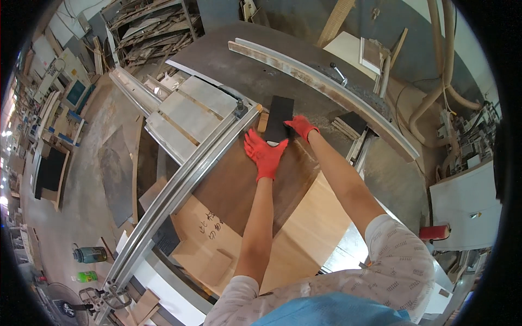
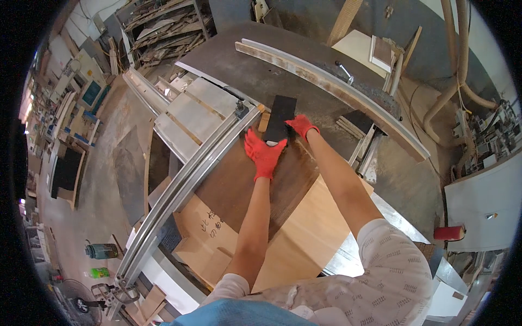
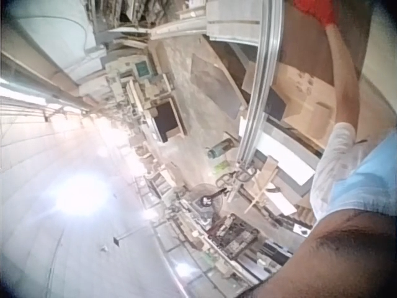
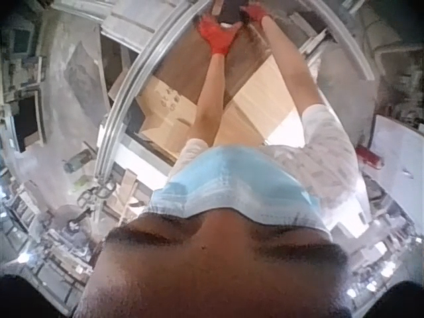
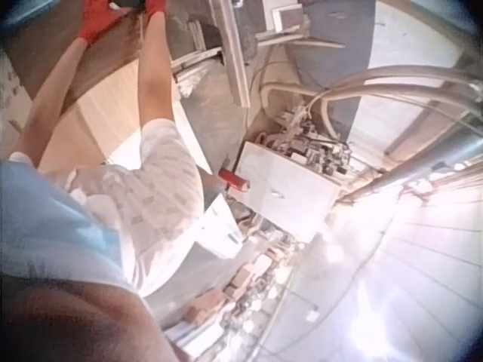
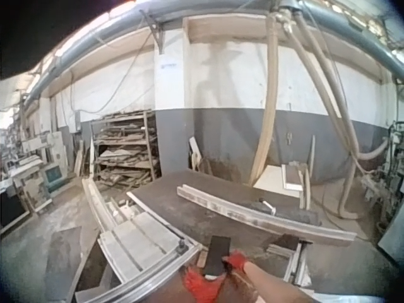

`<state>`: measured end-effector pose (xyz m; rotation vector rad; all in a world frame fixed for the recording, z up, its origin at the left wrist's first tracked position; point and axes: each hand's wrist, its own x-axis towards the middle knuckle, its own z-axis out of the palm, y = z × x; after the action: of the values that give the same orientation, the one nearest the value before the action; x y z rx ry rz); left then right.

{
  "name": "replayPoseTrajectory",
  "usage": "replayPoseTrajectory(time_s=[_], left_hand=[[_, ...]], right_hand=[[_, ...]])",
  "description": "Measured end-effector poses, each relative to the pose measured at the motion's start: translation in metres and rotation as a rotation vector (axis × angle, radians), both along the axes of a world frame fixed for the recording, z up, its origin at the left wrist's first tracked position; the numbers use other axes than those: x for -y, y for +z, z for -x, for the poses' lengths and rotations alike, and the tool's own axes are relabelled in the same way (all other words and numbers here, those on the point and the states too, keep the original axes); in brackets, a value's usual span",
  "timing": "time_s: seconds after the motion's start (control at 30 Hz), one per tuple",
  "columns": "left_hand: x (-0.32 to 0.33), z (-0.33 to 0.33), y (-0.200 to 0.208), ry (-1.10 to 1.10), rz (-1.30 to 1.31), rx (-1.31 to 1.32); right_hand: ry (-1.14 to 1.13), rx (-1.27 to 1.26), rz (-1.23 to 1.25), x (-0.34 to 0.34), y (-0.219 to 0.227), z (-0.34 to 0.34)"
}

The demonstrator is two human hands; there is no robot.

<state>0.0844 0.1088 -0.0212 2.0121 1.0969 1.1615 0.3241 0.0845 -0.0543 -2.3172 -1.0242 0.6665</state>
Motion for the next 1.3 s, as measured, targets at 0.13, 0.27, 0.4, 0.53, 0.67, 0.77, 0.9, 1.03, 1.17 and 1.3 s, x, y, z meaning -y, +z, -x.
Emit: replayPoseTrajectory(time_s=[0.13, 0.27, 0.4, 0.53, 0.67, 0.77, 0.9, 1.03, 1.17, 1.3], left_hand=[[-0.009, -0.025, 0.021, -0.086, 0.024, -0.236], [-0.011, -0.034, 0.025, 0.028, -0.043, -0.390], [0.002, -0.043, 0.020, 0.034, -0.099, -0.351], [0.005, -0.046, 0.021, -0.010, -0.090, -0.306], [-0.029, -0.033, -0.007, 0.138, -0.217, -0.447], [0.010, -0.035, 0.080, 0.135, -0.072, -0.717], [-0.016, -0.029, 0.015, 0.062, -0.151, -0.372], [-0.016, -0.036, 0.013, -0.001, -0.144, -0.328], [-0.017, -0.040, 0.017, -0.012, -0.153, -0.349], [-0.023, -0.036, 0.017, 0.001, -0.141, -0.364]], right_hand=[[-0.037, -0.015, -0.074, 0.005, -0.005, -0.004], [-0.015, -0.118, -0.086, 0.000, 0.010, 0.012], [-0.024, -0.186, -0.099, 0.018, 0.014, 0.001], [0.015, 0.142, 0.089, 0.025, 0.038, 0.010], [0.128, 0.808, 0.036, -0.028, 0.113, 0.124], [0.324, 0.705, -0.182, -0.026, 0.116, 0.169], [0.681, 0.523, -0.436, -0.081, 0.142, 0.270], [0.686, 0.529, -0.219, -0.127, 0.118, 0.301], [0.655, 0.459, -0.188, -0.139, 0.072, 0.289], [0.700, 0.380, -0.097, -0.147, 0.064, 0.289]])
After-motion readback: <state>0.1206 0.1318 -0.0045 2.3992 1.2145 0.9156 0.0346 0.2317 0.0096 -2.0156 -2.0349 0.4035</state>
